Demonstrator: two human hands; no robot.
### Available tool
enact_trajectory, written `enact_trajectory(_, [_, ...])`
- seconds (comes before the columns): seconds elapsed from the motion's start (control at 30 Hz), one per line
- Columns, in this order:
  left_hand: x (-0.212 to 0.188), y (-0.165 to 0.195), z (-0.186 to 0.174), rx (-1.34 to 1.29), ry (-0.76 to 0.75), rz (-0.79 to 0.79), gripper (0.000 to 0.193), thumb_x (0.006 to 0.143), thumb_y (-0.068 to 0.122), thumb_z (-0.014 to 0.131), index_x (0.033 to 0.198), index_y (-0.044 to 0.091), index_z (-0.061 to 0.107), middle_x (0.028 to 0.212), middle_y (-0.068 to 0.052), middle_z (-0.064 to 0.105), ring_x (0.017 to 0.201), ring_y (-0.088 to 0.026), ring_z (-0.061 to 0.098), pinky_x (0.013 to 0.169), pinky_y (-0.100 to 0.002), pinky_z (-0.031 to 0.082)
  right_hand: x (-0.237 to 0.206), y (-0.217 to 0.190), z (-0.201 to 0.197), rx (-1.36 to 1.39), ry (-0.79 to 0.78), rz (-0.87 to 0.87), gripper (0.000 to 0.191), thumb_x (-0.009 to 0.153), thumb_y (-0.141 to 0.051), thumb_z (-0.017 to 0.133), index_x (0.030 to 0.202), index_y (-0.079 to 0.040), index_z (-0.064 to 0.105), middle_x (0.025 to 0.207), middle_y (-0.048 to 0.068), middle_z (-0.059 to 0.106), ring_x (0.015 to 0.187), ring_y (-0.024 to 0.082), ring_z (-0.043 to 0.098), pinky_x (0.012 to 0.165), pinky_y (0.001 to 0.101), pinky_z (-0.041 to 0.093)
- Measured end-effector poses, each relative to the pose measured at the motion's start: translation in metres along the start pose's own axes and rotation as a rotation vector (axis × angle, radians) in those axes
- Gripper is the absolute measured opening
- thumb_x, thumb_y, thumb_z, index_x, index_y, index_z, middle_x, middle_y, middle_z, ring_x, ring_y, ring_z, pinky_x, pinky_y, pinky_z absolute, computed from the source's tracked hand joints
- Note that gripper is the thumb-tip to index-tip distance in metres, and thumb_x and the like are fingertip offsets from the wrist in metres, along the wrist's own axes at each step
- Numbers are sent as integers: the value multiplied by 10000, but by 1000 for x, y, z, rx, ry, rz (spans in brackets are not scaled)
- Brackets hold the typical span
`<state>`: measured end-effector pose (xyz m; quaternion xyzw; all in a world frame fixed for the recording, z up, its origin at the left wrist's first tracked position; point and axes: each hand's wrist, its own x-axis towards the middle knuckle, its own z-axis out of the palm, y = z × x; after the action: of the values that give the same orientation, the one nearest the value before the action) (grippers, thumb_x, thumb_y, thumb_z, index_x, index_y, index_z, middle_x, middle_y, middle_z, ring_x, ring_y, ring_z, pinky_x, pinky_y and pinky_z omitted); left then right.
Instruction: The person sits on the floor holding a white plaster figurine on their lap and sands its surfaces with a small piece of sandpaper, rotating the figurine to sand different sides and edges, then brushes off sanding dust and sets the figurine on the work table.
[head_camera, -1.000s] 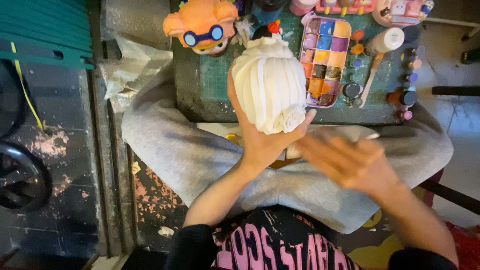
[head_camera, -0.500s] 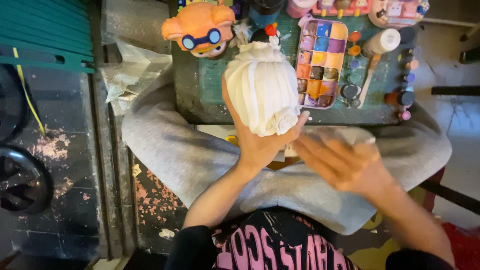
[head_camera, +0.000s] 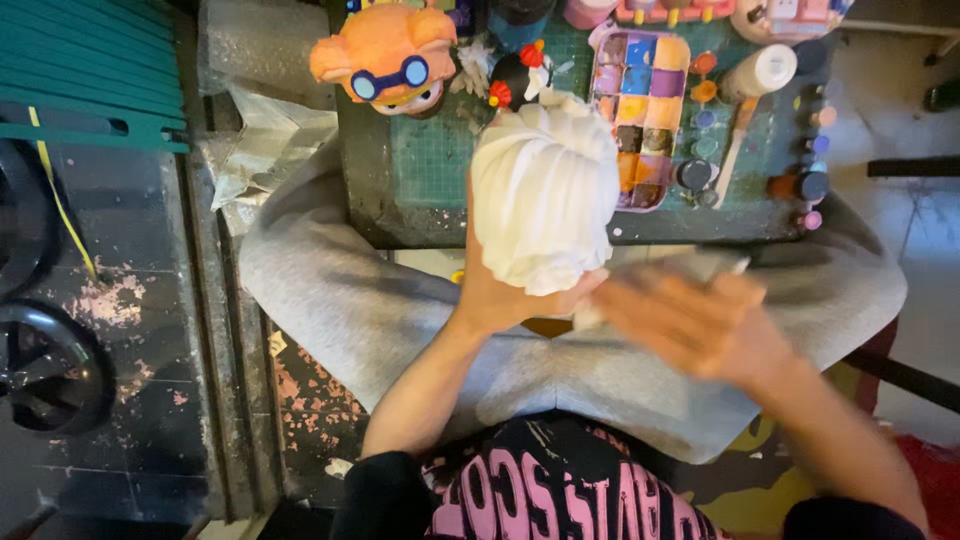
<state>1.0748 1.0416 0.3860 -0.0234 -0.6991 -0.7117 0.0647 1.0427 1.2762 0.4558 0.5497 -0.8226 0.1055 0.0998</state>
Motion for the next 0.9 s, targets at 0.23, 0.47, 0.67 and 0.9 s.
enact_trajectory(0.23, [-3, -8, -12, -90, -81, -28, 866, 702, 256, 933, 1414, 53, 485, 1351, -53, 612, 1257, -179, 616, 1123, -348, 503, 3, -2, -10, -27, 23, -29, 396, 798, -142, 681, 1183, -127, 770, 1203, -4, 753, 979, 116, 719, 551, 248, 293])
enact_trajectory(0.47, [-6, -11, -13, 233, -128, 179, 815, 687, 277, 965, 1375, 80, 575, 1345, -85, 645, 1278, -266, 631, 1150, -408, 484, 0, -8, -13, -16, 63, -59, 404, 815, -170, 680, 1209, -150, 768, 1201, -14, 764, 948, 88, 697, 551, 244, 273])
enact_trajectory(0.67, [-8, -13, -13, 157, -142, 64, 837, 697, 280, 958, 1401, 69, 559, 1354, -90, 650, 1276, -263, 640, 1140, -404, 499, -12, -10, -6, -54, 85, -80, 420, 834, -171, 672, 1245, -146, 754, 1205, -26, 759, 948, 92, 698, 552, 256, 290])
enact_trajectory(0.9, [-12, -12, -14, -205, -140, -253, 855, 698, 206, 927, 1432, 24, 527, 1344, -85, 634, 1246, -170, 621, 1099, -347, 518, -18, -7, 5, 5, 35, -33, 375, 902, -176, 697, 1275, -164, 740, 1235, -12, 755, 983, 109, 703, 513, 248, 262])
